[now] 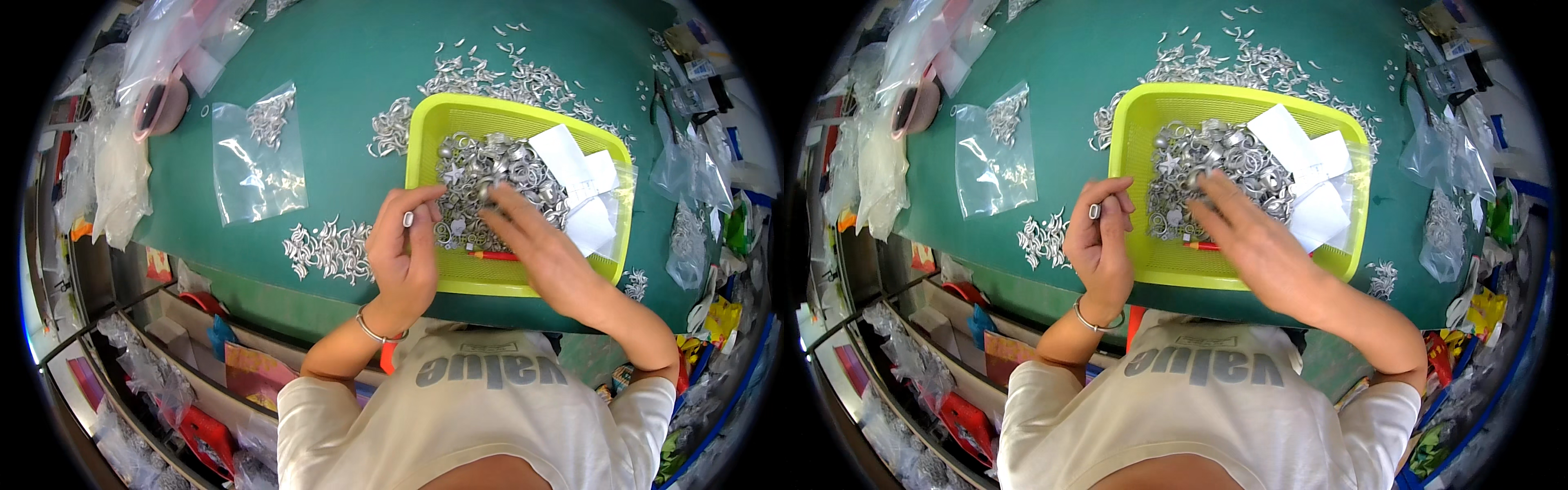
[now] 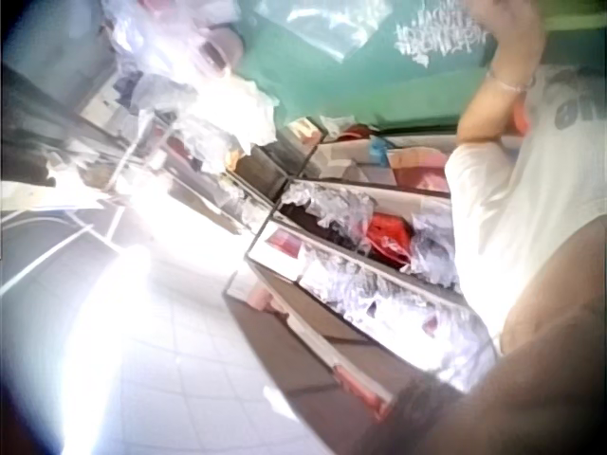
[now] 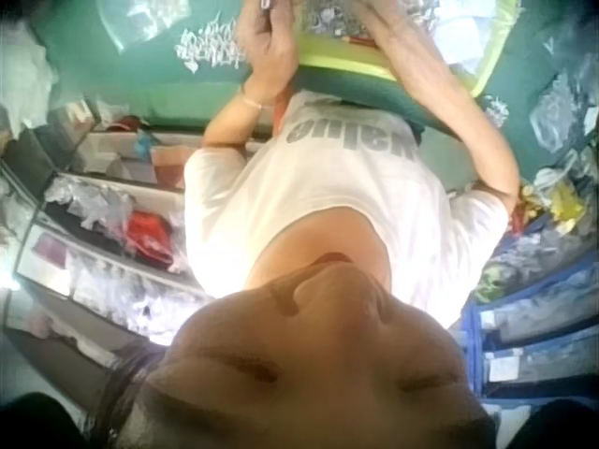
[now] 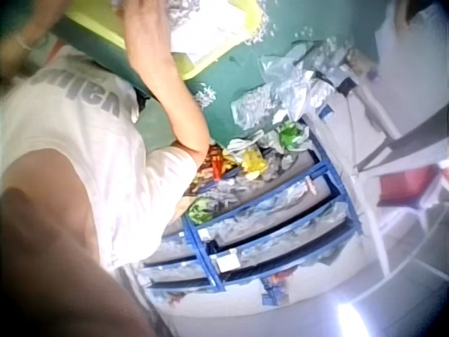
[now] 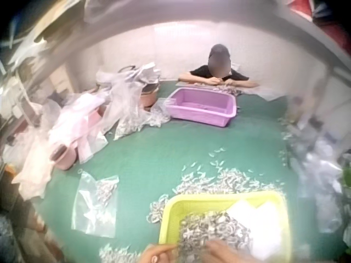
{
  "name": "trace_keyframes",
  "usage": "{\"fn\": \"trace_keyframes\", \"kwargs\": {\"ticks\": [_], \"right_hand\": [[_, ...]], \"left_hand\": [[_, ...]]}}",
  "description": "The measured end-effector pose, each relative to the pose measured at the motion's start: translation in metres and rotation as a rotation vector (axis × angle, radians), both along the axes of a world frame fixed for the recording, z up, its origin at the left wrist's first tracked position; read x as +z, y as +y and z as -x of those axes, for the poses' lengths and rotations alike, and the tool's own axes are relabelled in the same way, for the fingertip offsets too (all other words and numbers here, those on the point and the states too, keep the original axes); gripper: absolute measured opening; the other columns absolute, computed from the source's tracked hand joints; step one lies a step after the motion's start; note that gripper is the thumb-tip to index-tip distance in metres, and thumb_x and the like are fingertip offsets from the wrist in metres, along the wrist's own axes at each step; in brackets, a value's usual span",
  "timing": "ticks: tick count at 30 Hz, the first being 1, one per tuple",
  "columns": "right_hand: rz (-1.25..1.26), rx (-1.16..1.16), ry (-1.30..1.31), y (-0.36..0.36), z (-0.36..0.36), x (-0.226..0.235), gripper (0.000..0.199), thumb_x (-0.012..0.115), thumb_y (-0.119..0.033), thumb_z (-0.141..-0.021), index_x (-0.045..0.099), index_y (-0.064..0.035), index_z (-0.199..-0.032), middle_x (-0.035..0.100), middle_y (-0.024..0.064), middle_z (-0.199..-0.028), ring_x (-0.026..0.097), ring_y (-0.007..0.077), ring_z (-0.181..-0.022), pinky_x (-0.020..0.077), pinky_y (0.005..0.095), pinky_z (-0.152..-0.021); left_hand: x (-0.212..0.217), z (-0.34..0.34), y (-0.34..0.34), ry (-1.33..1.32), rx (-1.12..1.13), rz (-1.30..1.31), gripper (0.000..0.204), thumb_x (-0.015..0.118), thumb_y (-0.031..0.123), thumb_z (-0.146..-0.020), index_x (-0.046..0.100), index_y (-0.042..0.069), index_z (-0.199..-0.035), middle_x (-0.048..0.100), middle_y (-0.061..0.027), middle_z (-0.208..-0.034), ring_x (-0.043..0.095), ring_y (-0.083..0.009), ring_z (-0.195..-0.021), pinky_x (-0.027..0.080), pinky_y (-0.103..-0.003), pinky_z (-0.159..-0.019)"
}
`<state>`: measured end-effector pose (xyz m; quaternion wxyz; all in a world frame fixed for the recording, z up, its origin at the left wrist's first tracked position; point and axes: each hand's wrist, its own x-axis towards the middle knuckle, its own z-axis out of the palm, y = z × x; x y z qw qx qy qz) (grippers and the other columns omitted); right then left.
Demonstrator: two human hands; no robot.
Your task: The person sorts small metal star-shaped components in a basket by hand and places them into plastic bags stored on a shelf.
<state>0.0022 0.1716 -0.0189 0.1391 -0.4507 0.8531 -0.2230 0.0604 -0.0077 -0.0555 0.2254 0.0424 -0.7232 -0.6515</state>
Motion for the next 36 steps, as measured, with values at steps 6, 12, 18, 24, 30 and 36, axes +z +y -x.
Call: {"fn": "trace_keyframes", "kwargs": {"ticks": [6,12,18,24,30,36], "right_hand": [[0.118,-0.21,-0.066,0.015,0.025,0.018,0.036,0.048,0.01,-0.071,0.056,0.0023,-0.105,0.056,0.0171,-0.099,0.056,0.0336,-0.091,0.0476,0.0395,-0.077],[-0.166,-0.285,0.266,0.023,0.039,-0.017,0.029,0.05,0.005,-0.072,0.058,0.0053,-0.1,0.056,0.0166,-0.076,0.058,0.0322,-0.071,0.0476,0.0391,-0.061],[-0.126,-0.106,0.214,0.002,0.017,-0.014,0.034,0.052,0.001,-0.07,0.055,0.0095,-0.103,0.055,0.0148,-0.07,0.058,0.0296,-0.071,0.0473,0.0373,-0.059],[0.016,-0.04,0.054,0.002,0.013,-0.008,0.031,0.052,0.005,-0.066,0.055,0.0061,-0.097,0.056,0.018,-0.076,0.058,0.0317,-0.077,0.0481,0.0392,-0.066],[-0.205,-0.505,0.376,0.035,0.055,-0.003,0.011,0.059,-0.001,-0.07,0.056,0.0035,-0.079,0.059,0.017,-0.078,0.059,0.0319,-0.076,0.0475,0.0404,-0.064],[-0.014,-0.407,0.283,0.036,0.061,-0.011,0.012,0.064,-0.009,-0.072,0.055,-0.0015,-0.073,0.053,0.015,-0.072,0.054,0.0329,-0.073,0.0427,0.0409,-0.065]], "left_hand": [[-0.002,-0.002,-0.001,0.004,0.0,0.003,0.019,0.04,0.001,-0.092,0.054,-0.005,-0.103,0.048,-0.0056,-0.08,0.04,-0.0067,-0.063,0.033,-0.019,-0.055],[-0.001,0.0,0.0,0.011,-0.007,0.007,0.019,0.04,0.002,-0.092,0.055,-0.005,-0.103,0.048,-0.0056,-0.081,0.04,-0.007,-0.063,0.033,-0.019,-0.055],[-0.001,-0.001,-0.001,-0.01,0.01,0.025,0.019,0.04,0.001,-0.092,0.055,-0.005,-0.103,0.048,-0.0057,-0.081,0.04,-0.0069,-0.064,0.033,-0.019,-0.056],[0.002,-0.001,-0.001,-0.062,-0.034,0.065,0.019,0.042,-0.001,-0.091,0.055,-0.004,-0.104,0.047,-0.0056,-0.08,0.041,-0.0076,-0.064,0.034,-0.019,-0.056],[0.041,0.04,-0.012,-0.248,-0.471,0.643,0.023,0.048,-0.003,-0.083,0.056,0.002,-0.105,0.053,-0.0138,-0.083,0.054,-0.0273,-0.069,0.042,-0.036,-0.06],[0.023,0.103,0.007,-0.232,-0.632,0.897,0.025,0.058,0.007,-0.079,0.056,0.003,-0.104,0.057,-0.0162,-0.087,0.056,-0.0371,-0.078,0.044,-0.044,-0.065]]}}
